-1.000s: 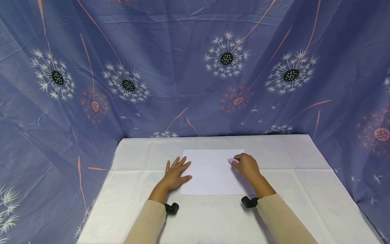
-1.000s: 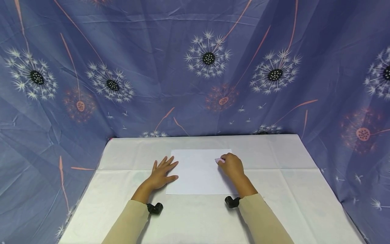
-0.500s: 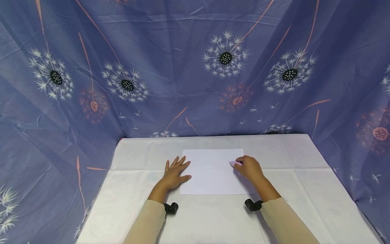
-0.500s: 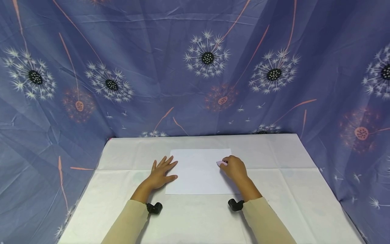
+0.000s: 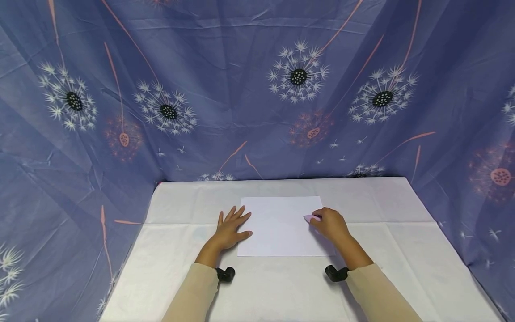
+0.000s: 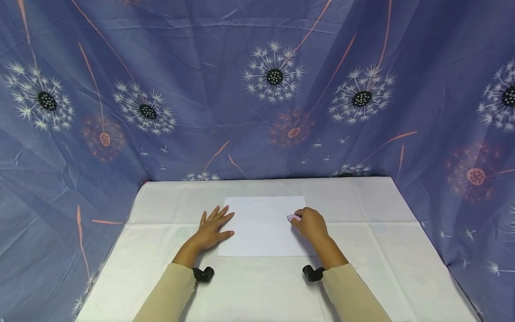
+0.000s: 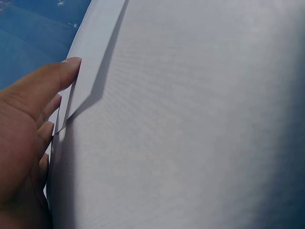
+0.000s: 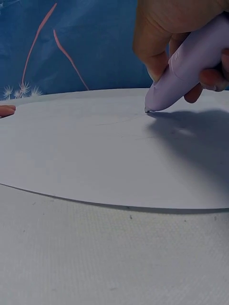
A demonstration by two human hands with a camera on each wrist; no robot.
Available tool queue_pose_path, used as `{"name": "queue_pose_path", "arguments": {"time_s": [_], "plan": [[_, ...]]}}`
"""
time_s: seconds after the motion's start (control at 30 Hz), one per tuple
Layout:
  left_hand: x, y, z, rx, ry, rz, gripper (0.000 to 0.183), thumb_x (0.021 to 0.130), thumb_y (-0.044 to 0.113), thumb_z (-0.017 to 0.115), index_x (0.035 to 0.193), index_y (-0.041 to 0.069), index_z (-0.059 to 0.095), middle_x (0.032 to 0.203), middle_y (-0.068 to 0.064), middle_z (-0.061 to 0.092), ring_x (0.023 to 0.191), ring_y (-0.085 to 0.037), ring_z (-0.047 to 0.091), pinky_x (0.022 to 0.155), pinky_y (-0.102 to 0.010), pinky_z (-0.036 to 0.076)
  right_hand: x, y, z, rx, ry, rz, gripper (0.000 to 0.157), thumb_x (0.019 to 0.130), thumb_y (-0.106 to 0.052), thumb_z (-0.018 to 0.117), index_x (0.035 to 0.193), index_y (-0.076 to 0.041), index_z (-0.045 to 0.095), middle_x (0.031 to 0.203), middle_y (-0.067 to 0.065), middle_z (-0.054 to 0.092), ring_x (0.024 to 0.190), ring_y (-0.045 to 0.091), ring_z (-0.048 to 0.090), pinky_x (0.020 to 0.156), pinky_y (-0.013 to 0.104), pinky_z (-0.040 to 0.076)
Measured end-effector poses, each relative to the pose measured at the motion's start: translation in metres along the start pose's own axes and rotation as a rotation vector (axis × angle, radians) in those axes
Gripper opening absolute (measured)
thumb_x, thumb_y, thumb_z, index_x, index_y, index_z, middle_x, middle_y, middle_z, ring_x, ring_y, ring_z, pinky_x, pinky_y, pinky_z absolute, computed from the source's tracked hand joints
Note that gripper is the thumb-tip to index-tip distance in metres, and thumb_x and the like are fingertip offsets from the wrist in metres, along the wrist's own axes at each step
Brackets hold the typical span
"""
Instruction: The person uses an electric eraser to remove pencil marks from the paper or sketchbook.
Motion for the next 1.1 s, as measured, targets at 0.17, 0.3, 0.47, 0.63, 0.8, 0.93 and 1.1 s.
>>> {"name": "queue_pose_path", "arguments": {"time_s": [0.17, 0.3, 0.47, 0.63, 0.8, 0.93, 1.1], "plan": [[0.000, 0.001, 0.000, -0.003, 0.001, 0.001, 0.068, 0.096, 0.046, 0.066, 0.156, 0.024, 0.042, 0.170, 0.000, 0.022, 0.160, -0.032, 0.009, 0.125, -0.064, -0.010, -0.002, -0.002, -0.002, -0.007, 0.013, -0.025, 0.029, 0.093, -0.025, 0.070, 0.111, -0.002, 0.077, 0.112, 0.020, 0.074, 0.107, 0.042, 0.067, 0.096, 0.055, 0.052], [0.001, 0.000, 0.000, -0.003, 0.001, 0.003, 0.068, 0.095, 0.045, 0.066, 0.156, 0.024, 0.042, 0.170, -0.001, 0.022, 0.160, -0.032, 0.009, 0.125, -0.065, -0.010, -0.002, -0.002, -0.003, -0.002, 0.018, -0.031, 0.029, 0.093, -0.024, 0.070, 0.110, -0.002, 0.077, 0.110, 0.020, 0.074, 0.106, 0.042, 0.068, 0.095, 0.055, 0.052], [0.002, 0.000, 0.001, -0.006, 0.010, 0.006, 0.068, 0.095, 0.045, 0.066, 0.155, 0.023, 0.043, 0.170, 0.000, 0.023, 0.160, -0.032, 0.009, 0.125, -0.065, -0.010, 0.001, 0.001, -0.001, -0.003, 0.021, -0.021, 0.029, 0.093, -0.023, 0.070, 0.113, -0.002, 0.076, 0.112, 0.020, 0.073, 0.108, 0.042, 0.067, 0.096, 0.055, 0.052], [0.000, 0.002, -0.001, -0.012, 0.017, 0.009, 0.067, 0.095, 0.045, 0.066, 0.154, 0.021, 0.044, 0.169, -0.002, 0.025, 0.159, -0.033, 0.011, 0.124, -0.066, -0.009, 0.007, 0.001, 0.001, -0.001, 0.033, -0.029, 0.029, 0.093, -0.023, 0.070, 0.112, -0.002, 0.076, 0.110, 0.019, 0.073, 0.107, 0.041, 0.067, 0.096, 0.055, 0.052], [-0.001, 0.002, -0.001, -0.012, 0.016, 0.007, 0.067, 0.095, 0.044, 0.067, 0.154, 0.021, 0.045, 0.169, -0.003, 0.025, 0.159, -0.034, 0.012, 0.124, -0.066, -0.008, 0.009, 0.000, 0.002, -0.006, 0.033, -0.029, 0.030, 0.093, -0.024, 0.070, 0.112, -0.002, 0.076, 0.110, 0.019, 0.073, 0.107, 0.041, 0.067, 0.096, 0.055, 0.052], [-0.001, 0.003, -0.002, -0.013, 0.020, 0.007, 0.067, 0.095, 0.044, 0.067, 0.154, 0.021, 0.045, 0.169, -0.003, 0.025, 0.159, -0.034, 0.012, 0.124, -0.067, -0.008, 0.006, 0.000, 0.003, -0.012, 0.016, -0.019, 0.030, 0.093, -0.025, 0.070, 0.113, -0.002, 0.076, 0.112, 0.020, 0.073, 0.108, 0.042, 0.067, 0.097, 0.055, 0.052], [-0.001, 0.002, -0.003, -0.008, 0.021, 0.012, 0.067, 0.096, 0.044, 0.066, 0.154, 0.021, 0.044, 0.169, -0.004, 0.025, 0.159, -0.034, 0.012, 0.124, -0.067, -0.008, 0.000, -0.001, 0.000, -0.009, 0.009, -0.027, 0.029, 0.093, -0.023, 0.070, 0.111, -0.002, 0.076, 0.112, 0.020, 0.073, 0.108, 0.043, 0.067, 0.097, 0.055, 0.052]]}}
Point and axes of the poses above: each hand's wrist, its own x-axis towards the middle knuckle, its own z-axis out of the palm, y = z × x, the point moved 7 cm from there along x, towards the middle knuckle
